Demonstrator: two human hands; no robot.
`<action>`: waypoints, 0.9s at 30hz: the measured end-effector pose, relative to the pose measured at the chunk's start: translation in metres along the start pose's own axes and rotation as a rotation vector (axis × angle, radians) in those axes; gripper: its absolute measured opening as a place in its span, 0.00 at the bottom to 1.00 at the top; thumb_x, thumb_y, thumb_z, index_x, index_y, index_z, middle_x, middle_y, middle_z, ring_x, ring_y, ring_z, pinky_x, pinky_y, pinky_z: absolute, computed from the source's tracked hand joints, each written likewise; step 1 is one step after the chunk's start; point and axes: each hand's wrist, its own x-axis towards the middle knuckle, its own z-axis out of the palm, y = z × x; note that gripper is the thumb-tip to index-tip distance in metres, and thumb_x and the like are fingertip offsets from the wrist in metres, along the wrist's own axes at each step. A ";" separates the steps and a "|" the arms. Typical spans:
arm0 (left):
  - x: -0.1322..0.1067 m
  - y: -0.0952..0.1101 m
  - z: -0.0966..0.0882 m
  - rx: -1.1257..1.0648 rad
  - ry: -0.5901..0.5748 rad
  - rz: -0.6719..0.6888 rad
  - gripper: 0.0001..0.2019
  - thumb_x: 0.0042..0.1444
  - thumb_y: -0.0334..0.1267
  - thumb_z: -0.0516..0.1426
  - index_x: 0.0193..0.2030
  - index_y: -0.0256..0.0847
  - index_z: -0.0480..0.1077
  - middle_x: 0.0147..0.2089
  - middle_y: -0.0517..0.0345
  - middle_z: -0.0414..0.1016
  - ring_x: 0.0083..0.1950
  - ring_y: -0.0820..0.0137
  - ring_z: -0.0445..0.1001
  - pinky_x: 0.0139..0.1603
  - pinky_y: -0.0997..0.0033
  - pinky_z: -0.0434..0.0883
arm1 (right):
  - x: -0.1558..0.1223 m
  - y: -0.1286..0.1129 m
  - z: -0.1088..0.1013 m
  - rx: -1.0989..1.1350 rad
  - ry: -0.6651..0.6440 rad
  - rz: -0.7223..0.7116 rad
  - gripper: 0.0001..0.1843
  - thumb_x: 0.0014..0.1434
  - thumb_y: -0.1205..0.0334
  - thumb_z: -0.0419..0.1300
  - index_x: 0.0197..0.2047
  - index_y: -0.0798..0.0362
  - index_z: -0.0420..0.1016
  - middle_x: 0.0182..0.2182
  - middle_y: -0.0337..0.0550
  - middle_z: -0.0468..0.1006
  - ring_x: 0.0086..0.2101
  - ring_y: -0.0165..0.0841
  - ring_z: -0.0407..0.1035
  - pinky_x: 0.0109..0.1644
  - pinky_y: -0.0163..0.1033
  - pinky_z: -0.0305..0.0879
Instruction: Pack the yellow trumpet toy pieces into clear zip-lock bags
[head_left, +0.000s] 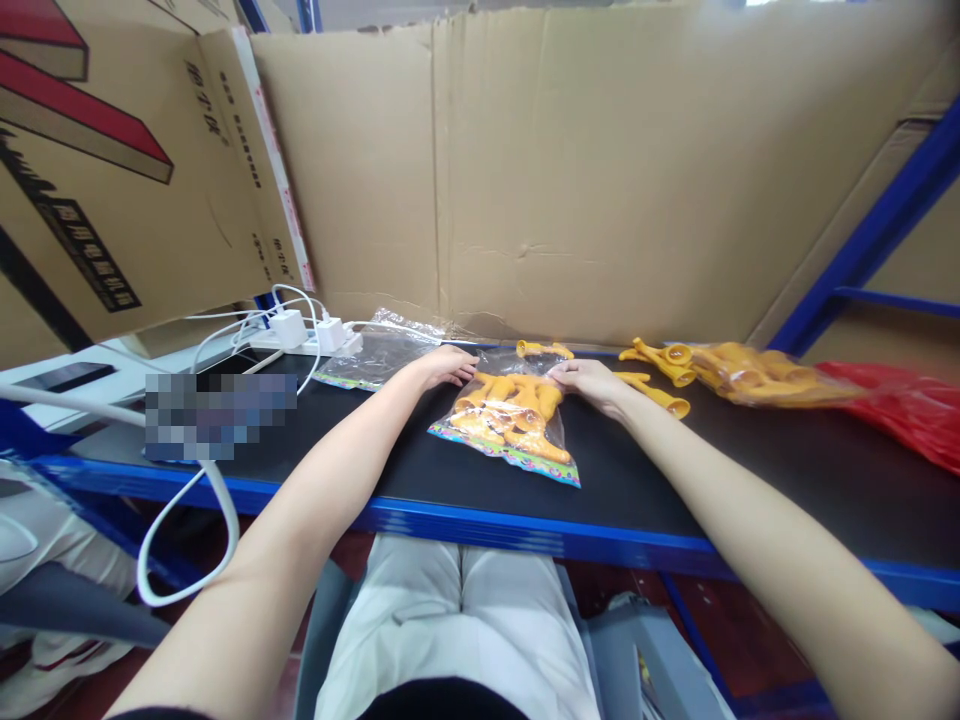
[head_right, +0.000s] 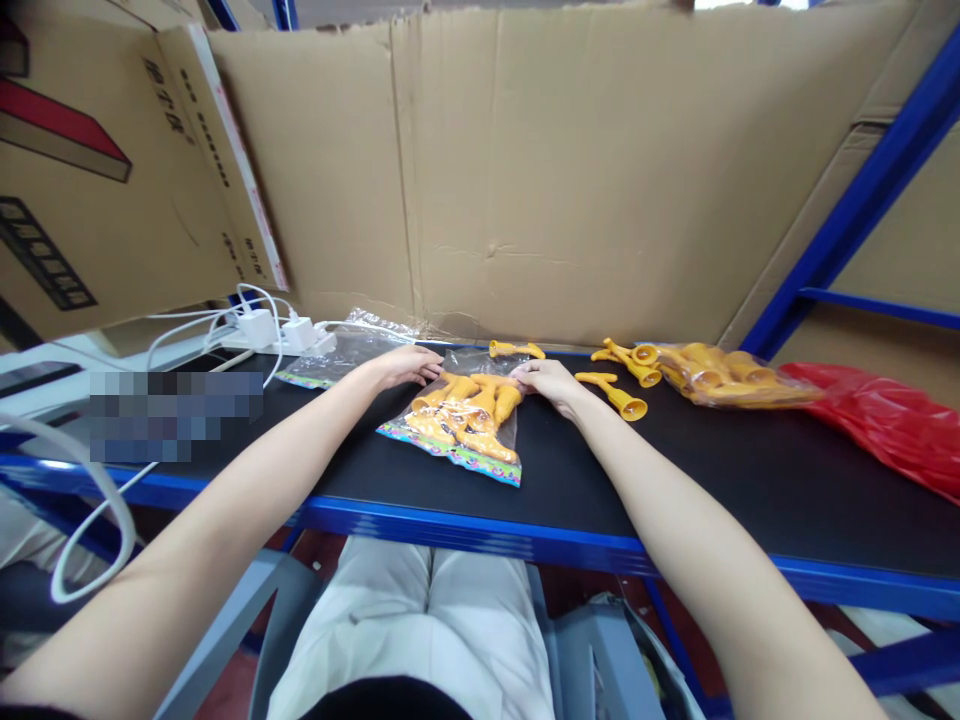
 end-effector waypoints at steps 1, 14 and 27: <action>0.001 -0.001 -0.002 -0.013 -0.013 -0.010 0.06 0.53 0.35 0.58 0.32 0.33 0.69 0.34 0.49 0.75 0.31 0.74 0.71 0.30 0.76 0.66 | 0.000 0.001 0.000 0.032 -0.013 0.000 0.03 0.49 0.70 0.62 0.25 0.57 0.72 0.22 0.39 0.74 0.24 0.25 0.66 0.34 0.32 0.66; -0.001 -0.006 -0.018 -0.114 -0.135 0.025 0.08 0.45 0.22 0.61 0.24 0.33 0.65 0.25 0.56 0.74 0.29 0.74 0.75 0.42 0.67 0.71 | -0.007 -0.006 0.000 0.166 -0.084 0.159 0.07 0.58 0.73 0.54 0.29 0.57 0.66 0.22 0.41 0.73 0.22 0.25 0.68 0.29 0.32 0.70; 0.008 -0.016 -0.032 -0.094 -0.286 0.020 0.10 0.43 0.30 0.66 0.35 0.32 0.73 0.32 0.53 0.77 0.33 0.72 0.76 0.43 0.70 0.73 | -0.007 -0.002 0.000 0.125 -0.131 0.097 0.04 0.52 0.73 0.61 0.28 0.59 0.69 0.21 0.40 0.71 0.22 0.22 0.67 0.27 0.28 0.69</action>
